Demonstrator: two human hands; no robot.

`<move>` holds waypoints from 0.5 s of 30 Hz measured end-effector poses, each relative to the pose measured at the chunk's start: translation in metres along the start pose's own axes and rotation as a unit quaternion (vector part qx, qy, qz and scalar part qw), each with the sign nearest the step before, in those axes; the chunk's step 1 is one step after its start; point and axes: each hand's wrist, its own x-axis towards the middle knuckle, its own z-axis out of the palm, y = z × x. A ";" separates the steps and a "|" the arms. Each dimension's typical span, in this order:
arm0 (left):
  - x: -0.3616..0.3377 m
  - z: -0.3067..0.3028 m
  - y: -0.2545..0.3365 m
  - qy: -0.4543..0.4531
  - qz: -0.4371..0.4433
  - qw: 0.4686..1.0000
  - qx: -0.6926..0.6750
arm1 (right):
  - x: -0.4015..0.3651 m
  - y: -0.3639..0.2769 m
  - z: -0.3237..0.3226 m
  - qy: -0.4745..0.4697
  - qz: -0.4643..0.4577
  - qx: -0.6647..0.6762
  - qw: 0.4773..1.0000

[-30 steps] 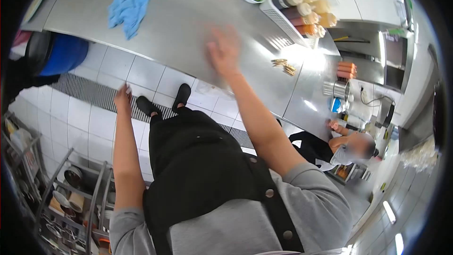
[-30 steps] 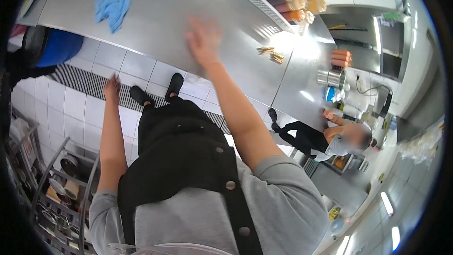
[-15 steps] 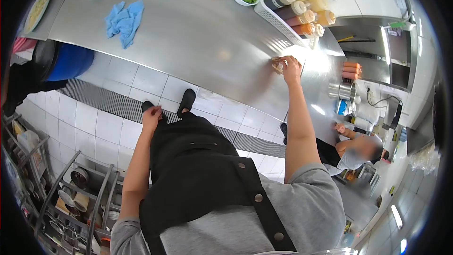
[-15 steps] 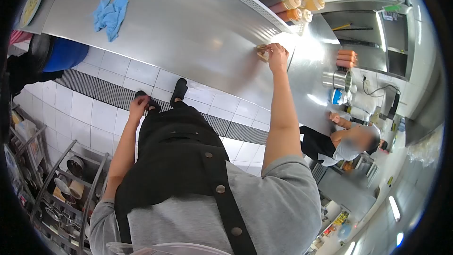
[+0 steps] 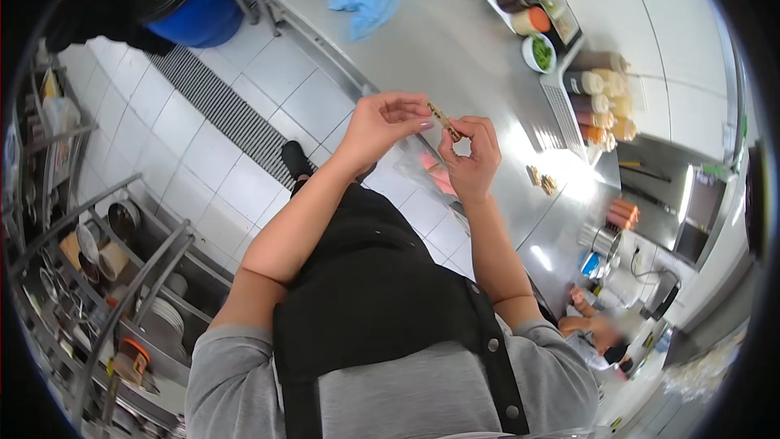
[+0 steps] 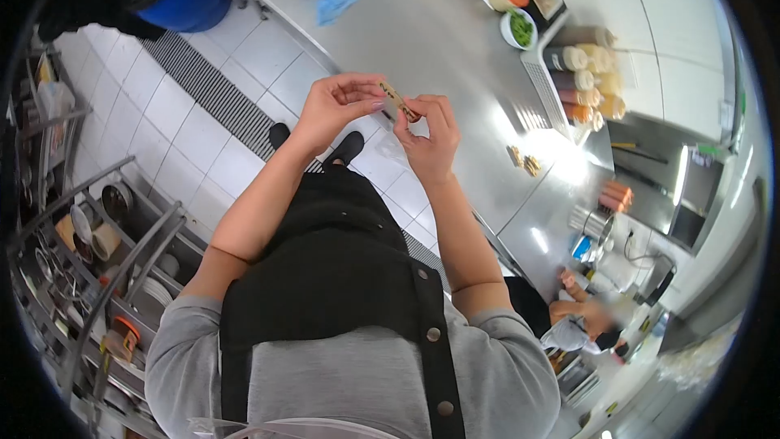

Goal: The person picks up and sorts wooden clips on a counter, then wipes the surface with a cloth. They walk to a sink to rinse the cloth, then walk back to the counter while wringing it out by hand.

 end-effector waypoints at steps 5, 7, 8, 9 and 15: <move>-0.021 -0.043 0.031 0.028 0.028 0.999 -0.018 | 0.003 -0.024 0.054 -0.003 0.001 0.058 0.998; -0.029 -0.058 0.041 0.038 0.036 0.999 -0.009 | 0.004 -0.034 0.072 -0.006 0.008 0.086 0.996; -0.032 -0.065 0.043 0.052 0.038 0.998 -0.011 | 0.005 -0.039 0.080 -0.013 0.007 0.091 0.996; -0.034 -0.072 0.045 0.066 0.040 0.997 -0.012 | 0.006 -0.043 0.088 -0.020 0.005 0.095 0.995; -0.041 -0.113 0.054 0.126 0.022 0.991 -0.039 | 0.009 -0.063 0.122 -0.092 0.008 0.097 0.991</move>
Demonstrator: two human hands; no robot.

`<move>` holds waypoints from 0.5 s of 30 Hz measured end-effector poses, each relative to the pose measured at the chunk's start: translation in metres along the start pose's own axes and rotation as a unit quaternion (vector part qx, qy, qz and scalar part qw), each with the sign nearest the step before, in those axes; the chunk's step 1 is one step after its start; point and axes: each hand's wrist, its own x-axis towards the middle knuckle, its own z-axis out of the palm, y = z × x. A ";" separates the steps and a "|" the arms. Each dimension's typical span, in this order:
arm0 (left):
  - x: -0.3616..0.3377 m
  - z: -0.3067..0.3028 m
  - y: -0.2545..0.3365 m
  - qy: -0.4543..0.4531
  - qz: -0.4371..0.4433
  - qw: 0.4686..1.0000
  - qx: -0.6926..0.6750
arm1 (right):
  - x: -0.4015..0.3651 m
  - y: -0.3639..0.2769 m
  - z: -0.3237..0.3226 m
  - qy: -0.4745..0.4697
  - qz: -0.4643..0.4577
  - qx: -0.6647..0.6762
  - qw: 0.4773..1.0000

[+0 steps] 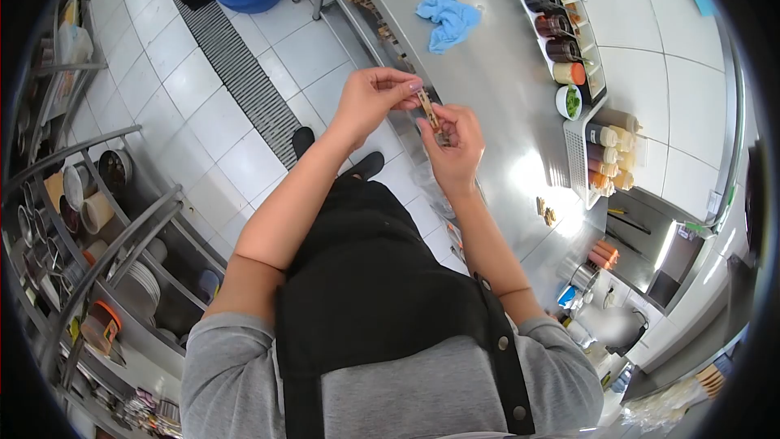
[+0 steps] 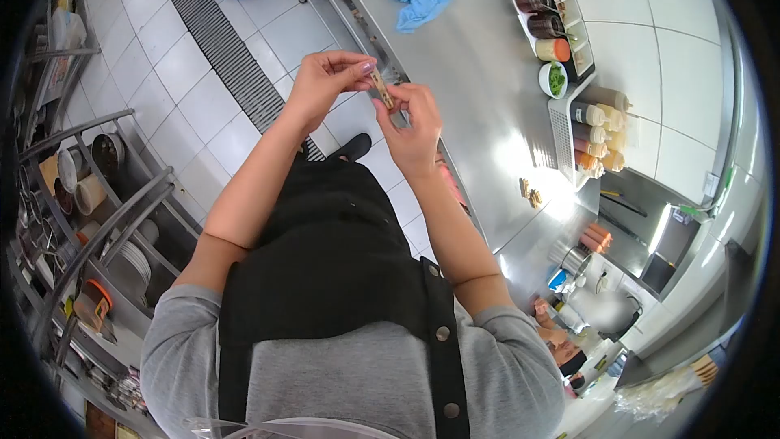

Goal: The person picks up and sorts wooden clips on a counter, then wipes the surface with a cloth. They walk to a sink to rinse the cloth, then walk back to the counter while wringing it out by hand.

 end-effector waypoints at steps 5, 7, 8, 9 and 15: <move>0.001 -0.027 0.006 0.037 0.012 0.999 0.004 | 0.004 0.004 0.014 -0.054 0.038 -0.041 0.997; 0.003 -0.036 0.005 0.047 0.018 0.999 0.013 | 0.016 0.011 0.003 -0.110 0.041 -0.146 0.982; 0.006 -0.040 0.001 0.055 0.017 0.998 0.027 | 0.022 0.024 -0.003 -0.090 0.027 -0.186 0.978; 0.011 -0.046 -0.004 0.064 0.015 0.997 0.039 | 0.029 0.048 -0.008 -0.073 0.012 -0.227 0.971; 0.074 -0.087 -0.100 0.144 -0.018 0.989 -0.010 | 0.021 0.169 -0.024 -0.012 0.053 -0.352 0.934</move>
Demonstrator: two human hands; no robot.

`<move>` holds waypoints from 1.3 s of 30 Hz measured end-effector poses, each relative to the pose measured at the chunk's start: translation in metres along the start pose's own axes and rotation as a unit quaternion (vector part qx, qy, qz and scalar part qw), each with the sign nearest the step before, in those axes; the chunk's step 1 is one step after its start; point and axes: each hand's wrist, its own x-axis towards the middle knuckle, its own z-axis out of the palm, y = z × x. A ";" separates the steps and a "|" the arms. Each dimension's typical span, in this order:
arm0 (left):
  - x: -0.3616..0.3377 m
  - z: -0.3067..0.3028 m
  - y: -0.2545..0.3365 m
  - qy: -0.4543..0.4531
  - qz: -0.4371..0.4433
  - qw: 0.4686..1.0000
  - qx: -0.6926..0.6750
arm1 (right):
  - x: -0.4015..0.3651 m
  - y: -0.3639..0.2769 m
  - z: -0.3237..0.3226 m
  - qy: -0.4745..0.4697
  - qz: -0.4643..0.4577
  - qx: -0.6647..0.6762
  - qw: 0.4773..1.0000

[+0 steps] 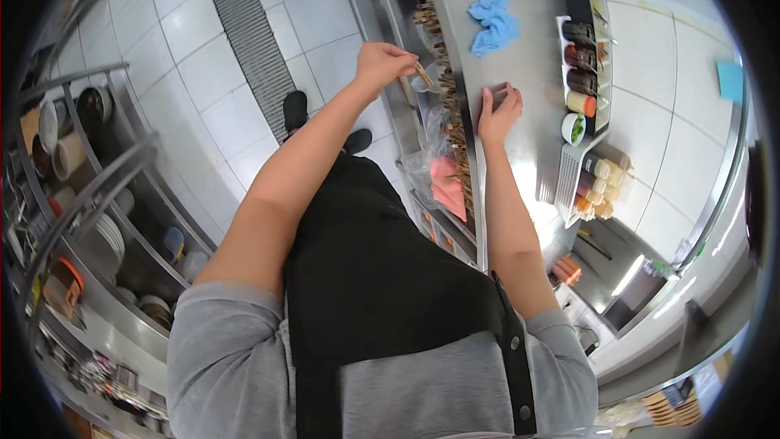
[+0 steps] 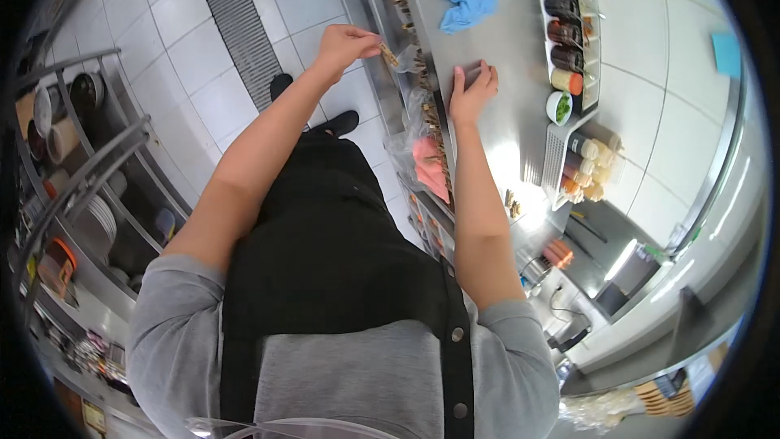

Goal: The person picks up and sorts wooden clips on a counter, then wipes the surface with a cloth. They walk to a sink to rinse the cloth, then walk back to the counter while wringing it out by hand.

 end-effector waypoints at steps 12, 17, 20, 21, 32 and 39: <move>0.018 -0.028 -0.102 0.085 -0.126 0.987 -0.060 | -0.003 0.005 0.015 0.017 -0.028 -0.067 0.997; 0.032 -0.039 -0.103 0.059 -0.119 0.989 -0.067 | -0.002 0.004 0.014 0.014 -0.028 -0.075 0.997; 0.040 -0.040 -0.104 0.066 -0.117 0.988 -0.078 | -0.003 0.004 0.015 0.018 -0.032 -0.078 0.996; 0.041 -0.039 -0.105 0.069 -0.109 0.989 -0.076 | -0.003 0.004 0.016 0.019 -0.034 -0.078 0.996; 0.031 0.009 -0.141 -0.038 -0.071 0.989 0.124 | -0.003 0.005 0.013 0.000 -0.039 -0.070 0.997; 0.011 0.017 -0.155 -0.067 -0.098 0.991 0.066 | -0.005 0.013 0.015 0.013 -0.048 -0.085 0.995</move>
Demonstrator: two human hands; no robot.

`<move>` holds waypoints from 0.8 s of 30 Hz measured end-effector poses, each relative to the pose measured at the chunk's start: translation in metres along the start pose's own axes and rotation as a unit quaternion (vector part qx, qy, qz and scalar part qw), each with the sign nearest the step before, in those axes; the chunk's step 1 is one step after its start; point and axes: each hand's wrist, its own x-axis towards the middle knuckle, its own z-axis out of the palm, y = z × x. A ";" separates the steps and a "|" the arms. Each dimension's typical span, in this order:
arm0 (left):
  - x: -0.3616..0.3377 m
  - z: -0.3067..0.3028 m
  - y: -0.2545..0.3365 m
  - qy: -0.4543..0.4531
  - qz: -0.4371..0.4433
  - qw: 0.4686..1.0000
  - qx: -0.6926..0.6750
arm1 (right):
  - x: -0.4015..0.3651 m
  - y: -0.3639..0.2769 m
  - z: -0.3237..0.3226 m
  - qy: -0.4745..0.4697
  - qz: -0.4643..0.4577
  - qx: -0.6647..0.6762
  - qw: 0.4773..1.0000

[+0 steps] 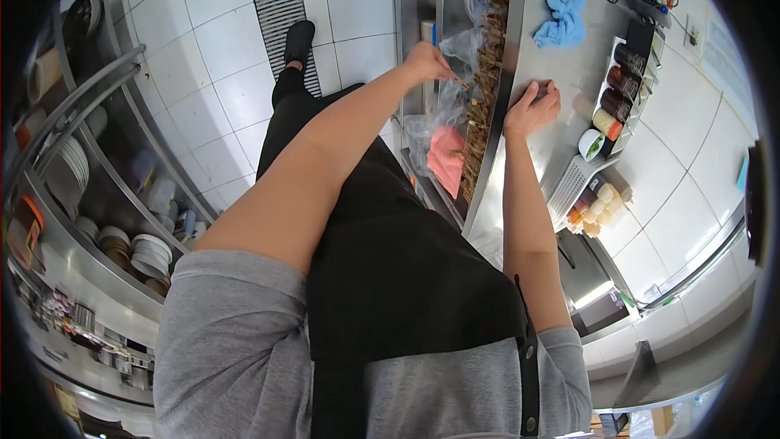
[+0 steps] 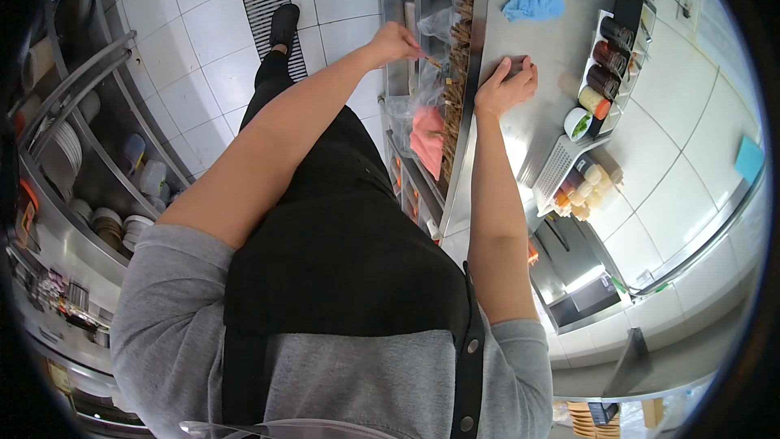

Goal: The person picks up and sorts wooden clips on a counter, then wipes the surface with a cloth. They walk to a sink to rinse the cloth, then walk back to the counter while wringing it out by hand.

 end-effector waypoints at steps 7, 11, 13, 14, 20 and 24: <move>-0.020 0.006 -0.020 0.068 0.010 0.996 -0.054 | -0.072 -0.041 -0.034 -0.262 -0.265 0.287 0.882; -0.035 0.010 -0.039 0.100 0.045 0.988 -0.110 | -0.128 -0.054 -0.017 -0.175 -0.145 0.061 0.972; -0.042 0.016 -0.050 0.113 0.043 0.987 -0.101 | -0.132 -0.048 0.002 -0.173 -0.012 -0.035 0.984; -0.047 0.018 -0.056 0.119 0.040 0.987 -0.096 | -0.124 -0.037 0.011 -0.226 0.067 -0.011 0.972; -0.068 0.047 -0.085 0.134 0.032 0.984 -0.112 | -0.105 0.022 0.056 -0.209 0.118 0.055 0.969; -0.069 0.062 -0.098 0.156 0.045 0.981 -0.103 | -0.110 0.034 0.066 -0.260 0.175 0.122 0.942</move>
